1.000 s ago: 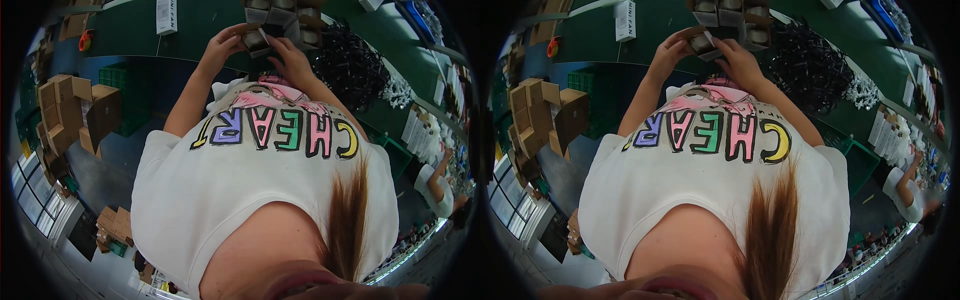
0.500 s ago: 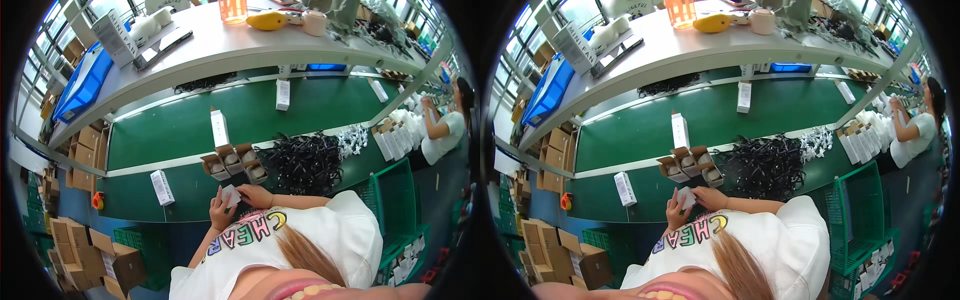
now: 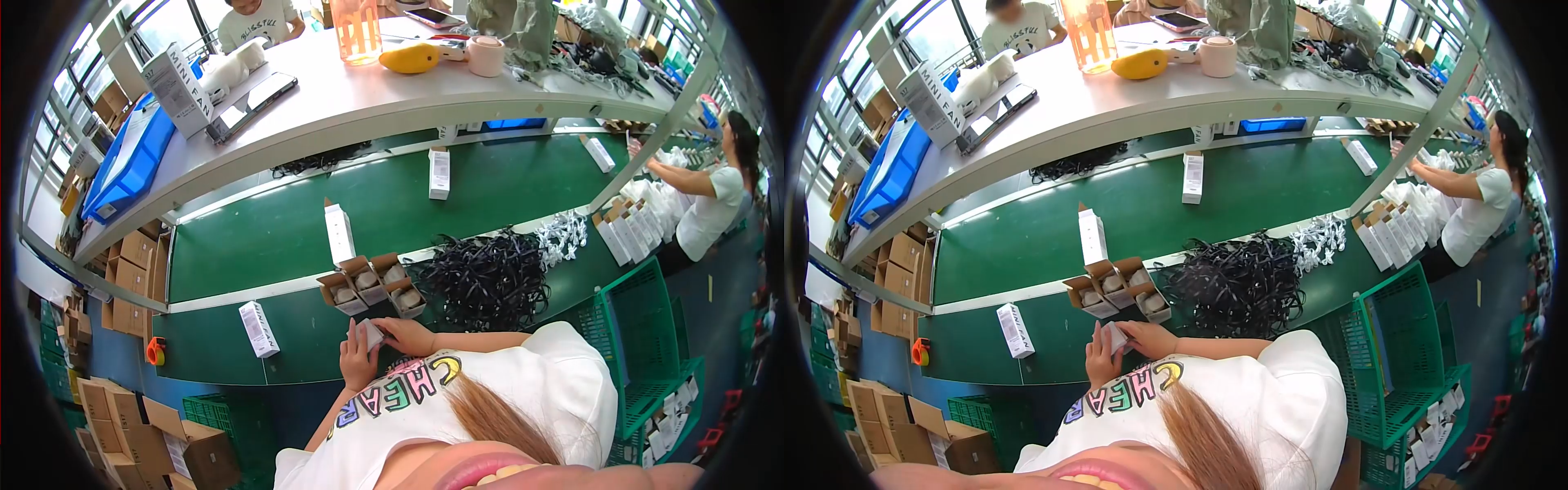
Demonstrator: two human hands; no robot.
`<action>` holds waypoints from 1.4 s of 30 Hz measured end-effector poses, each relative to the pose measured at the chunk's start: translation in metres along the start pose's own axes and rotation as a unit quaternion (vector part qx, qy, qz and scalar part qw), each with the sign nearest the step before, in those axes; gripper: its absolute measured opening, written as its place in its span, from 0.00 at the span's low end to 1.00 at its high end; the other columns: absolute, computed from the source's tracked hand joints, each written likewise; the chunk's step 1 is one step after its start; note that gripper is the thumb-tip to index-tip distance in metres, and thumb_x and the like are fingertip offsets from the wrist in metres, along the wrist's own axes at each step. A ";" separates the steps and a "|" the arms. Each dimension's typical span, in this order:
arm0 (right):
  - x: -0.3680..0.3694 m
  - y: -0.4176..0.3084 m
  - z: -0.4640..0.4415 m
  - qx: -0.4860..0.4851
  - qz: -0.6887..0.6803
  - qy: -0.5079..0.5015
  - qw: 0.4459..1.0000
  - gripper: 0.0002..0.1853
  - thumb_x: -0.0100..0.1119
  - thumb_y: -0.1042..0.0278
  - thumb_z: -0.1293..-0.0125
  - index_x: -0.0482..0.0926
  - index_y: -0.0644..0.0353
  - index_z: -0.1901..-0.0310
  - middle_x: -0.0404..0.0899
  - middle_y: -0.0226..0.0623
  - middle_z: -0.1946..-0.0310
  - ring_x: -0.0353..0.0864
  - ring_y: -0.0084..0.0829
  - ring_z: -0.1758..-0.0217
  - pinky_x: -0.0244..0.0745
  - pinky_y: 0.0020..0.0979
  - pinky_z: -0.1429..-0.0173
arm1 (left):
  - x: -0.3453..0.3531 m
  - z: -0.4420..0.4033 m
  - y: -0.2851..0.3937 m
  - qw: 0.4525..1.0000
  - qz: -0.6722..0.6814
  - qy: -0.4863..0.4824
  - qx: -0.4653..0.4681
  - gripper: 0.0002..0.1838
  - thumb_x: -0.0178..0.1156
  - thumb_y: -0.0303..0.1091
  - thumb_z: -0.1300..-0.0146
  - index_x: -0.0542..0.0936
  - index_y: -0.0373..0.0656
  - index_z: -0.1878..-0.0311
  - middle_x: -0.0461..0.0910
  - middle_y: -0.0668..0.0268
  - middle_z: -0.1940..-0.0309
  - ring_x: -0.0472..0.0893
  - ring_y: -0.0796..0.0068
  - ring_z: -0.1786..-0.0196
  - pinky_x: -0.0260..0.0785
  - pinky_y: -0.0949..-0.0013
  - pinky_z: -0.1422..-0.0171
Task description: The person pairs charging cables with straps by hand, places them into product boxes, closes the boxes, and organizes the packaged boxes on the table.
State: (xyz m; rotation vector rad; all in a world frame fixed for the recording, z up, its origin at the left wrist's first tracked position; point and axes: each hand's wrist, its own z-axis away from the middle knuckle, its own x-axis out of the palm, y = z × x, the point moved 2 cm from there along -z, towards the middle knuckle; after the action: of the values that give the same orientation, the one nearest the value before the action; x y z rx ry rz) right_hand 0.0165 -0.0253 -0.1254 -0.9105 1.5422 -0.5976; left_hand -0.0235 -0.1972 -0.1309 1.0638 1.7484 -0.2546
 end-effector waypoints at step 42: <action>-0.023 -0.037 -0.020 0.128 -0.192 -0.238 0.944 0.15 0.62 0.72 0.36 0.78 0.60 0.47 0.82 0.37 0.55 0.80 0.24 0.62 0.75 0.23 0.59 | -0.062 0.042 -0.156 0.947 0.054 0.001 -0.317 0.52 0.68 0.40 0.44 0.46 0.43 0.23 0.67 0.46 0.37 0.76 0.47 0.44 0.73 0.57 0.49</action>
State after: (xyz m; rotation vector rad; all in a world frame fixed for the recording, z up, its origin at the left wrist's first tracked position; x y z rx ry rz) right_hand 0.0049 -0.0294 -0.0794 -1.0663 0.8364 -0.7680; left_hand -0.1084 -0.3469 -0.1440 0.6760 1.5995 0.3634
